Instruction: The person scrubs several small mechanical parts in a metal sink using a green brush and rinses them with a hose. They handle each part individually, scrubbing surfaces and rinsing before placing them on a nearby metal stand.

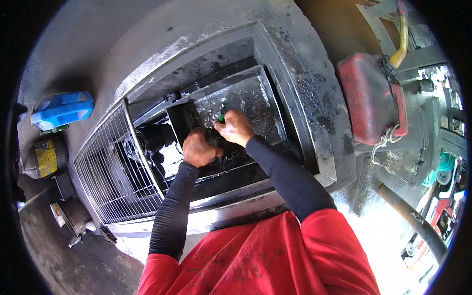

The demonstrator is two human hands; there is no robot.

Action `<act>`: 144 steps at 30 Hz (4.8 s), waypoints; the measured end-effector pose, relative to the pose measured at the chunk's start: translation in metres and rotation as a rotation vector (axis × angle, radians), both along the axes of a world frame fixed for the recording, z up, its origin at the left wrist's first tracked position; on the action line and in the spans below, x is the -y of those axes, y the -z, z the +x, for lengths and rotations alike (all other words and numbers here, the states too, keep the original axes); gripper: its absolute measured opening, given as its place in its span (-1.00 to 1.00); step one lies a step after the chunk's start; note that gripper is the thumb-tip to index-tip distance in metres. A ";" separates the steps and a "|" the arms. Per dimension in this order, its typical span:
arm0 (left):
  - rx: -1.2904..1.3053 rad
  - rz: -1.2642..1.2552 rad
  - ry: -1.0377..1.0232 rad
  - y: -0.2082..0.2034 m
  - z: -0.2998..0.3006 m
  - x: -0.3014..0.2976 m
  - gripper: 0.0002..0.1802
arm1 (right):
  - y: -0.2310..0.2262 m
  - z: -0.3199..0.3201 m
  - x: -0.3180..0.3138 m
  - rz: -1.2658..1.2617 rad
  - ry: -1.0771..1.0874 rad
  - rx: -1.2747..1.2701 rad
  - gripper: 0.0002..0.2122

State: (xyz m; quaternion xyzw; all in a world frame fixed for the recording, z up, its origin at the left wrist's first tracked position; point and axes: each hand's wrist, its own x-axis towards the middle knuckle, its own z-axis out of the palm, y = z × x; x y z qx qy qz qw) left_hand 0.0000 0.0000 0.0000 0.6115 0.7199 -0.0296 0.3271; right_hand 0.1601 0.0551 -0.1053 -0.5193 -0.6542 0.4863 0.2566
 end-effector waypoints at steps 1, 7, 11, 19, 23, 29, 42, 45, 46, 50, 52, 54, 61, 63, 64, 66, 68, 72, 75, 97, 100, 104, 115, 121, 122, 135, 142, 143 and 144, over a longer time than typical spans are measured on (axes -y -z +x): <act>0.017 -0.051 0.003 -0.001 0.000 -0.002 -0.25 | -0.014 0.005 -0.005 -0.035 -0.040 0.162 -0.71; 0.048 0.044 -0.015 0.001 0.006 0.002 -0.36 | -0.046 0.009 -0.035 -0.044 -0.121 0.325 -0.64; 0.109 0.041 -0.006 -0.003 0.001 0.003 -0.35 | -0.030 0.033 -0.036 0.127 -0.254 0.366 -0.63; -0.029 0.463 0.216 -0.008 0.004 -0.002 -0.22 | -0.015 0.063 -0.017 -0.205 -0.268 0.380 -0.73; -0.017 0.492 0.225 -0.004 0.003 0.007 -0.19 | -0.028 0.050 0.000 -0.360 -0.191 -0.335 -0.77; 0.005 0.527 0.255 -0.002 0.000 0.005 -0.16 | -0.064 0.033 -0.008 0.337 -0.241 0.028 -0.83; -0.009 0.437 0.254 -0.002 -0.011 -0.007 -0.13 | -0.071 0.040 -0.030 0.380 -0.169 0.005 -0.84; 0.002 0.424 0.241 -0.001 -0.011 -0.009 -0.14 | -0.059 0.043 -0.033 0.142 -0.526 -0.011 -0.85; 0.005 0.415 0.251 0.000 -0.010 -0.010 -0.16 | -0.053 0.046 -0.036 0.224 -0.387 -0.033 -0.86; -0.020 0.494 0.312 0.002 -0.009 -0.014 -0.20 | -0.024 0.050 -0.043 0.368 0.003 0.052 -0.84; -0.029 0.465 0.271 0.001 -0.010 -0.015 -0.23 | -0.016 0.053 -0.039 0.477 0.128 0.310 -0.83; -0.013 0.447 0.269 0.000 -0.011 -0.016 -0.25 | -0.016 0.056 -0.034 0.211 -0.203 0.368 -0.82; 0.003 0.406 0.312 -0.002 -0.013 -0.015 -0.22 | -0.069 0.045 -0.045 0.379 -0.521 -0.052 -0.79; 0.013 0.409 0.268 -0.001 -0.014 -0.014 -0.20 | -0.081 0.042 -0.049 0.450 -0.573 -0.008 -0.78; -0.007 0.418 0.274 -0.001 -0.014 -0.014 -0.19 | -0.085 0.042 -0.049 0.413 -0.640 0.037 -0.77; 0.016 0.439 0.312 -0.001 -0.016 -0.012 -0.18 | -0.089 0.041 -0.047 0.242 -0.736 0.219 -0.74; 0.014 0.420 0.342 0.000 -0.017 -0.012 -0.18 | -0.086 0.038 -0.050 0.364 -0.699 0.102 -0.72; 0.021 0.435 0.338 0.000 -0.017 -0.012 -0.21 | -0.085 0.037 -0.046 0.422 -0.691 0.146 -0.68; 0.006 0.404 0.385 -0.002 -0.010 -0.011 -0.23 | -0.083 0.042 -0.036 0.222 -0.606 0.263 -0.73; 0.023 0.479 0.397 -0.001 -0.013 -0.008 -0.31 | -0.069 0.032 -0.017 0.466 -0.496 0.047 -0.76; -0.004 0.480 0.425 -0.003 -0.006 -0.003 -0.31 | -0.067 0.026 -0.011 0.141 -0.366 0.287 -0.83; -0.024 0.505 0.453 -0.004 0.005 0.005 -0.28 | -0.050 0.028 0.008 -0.855 0.270 -0.243 -0.83; -0.036 0.487 0.338 0.002 -0.004 0.016 -0.08 | -0.011 0.048 0.018 -0.106 0.054 0.384 -0.84; -0.046 0.543 0.343 0.000 0.003 0.016 -0.06 | -0.052 0.014 0.029 -0.713 0.462 -0.825 -0.89; -0.067 0.526 0.353 -0.001 0.002 0.020 -0.04 | -0.057 0.024 0.028 -0.724 0.475 -0.664 -0.87; -0.067 0.473 0.376 0.003 0.007 0.024 -0.02 | -0.020 0.066 -0.002 0.060 0.224 0.261 -0.82; -0.251 0.367 0.277 0.000 0.005 0.024 -0.12 | -0.021 0.063 0.031 -0.405 -0.064 -0.055 -0.86; -0.238 0.335 0.279 -0.001 0.004 0.028 -0.14 | -0.029 0.056 0.037 -0.515 0.129 -0.184 -0.89; -0.229 0.321 0.293 -0.001 0.003 0.029 -0.15 | -0.036 0.045 0.041 -0.654 0.345 -0.674 -0.90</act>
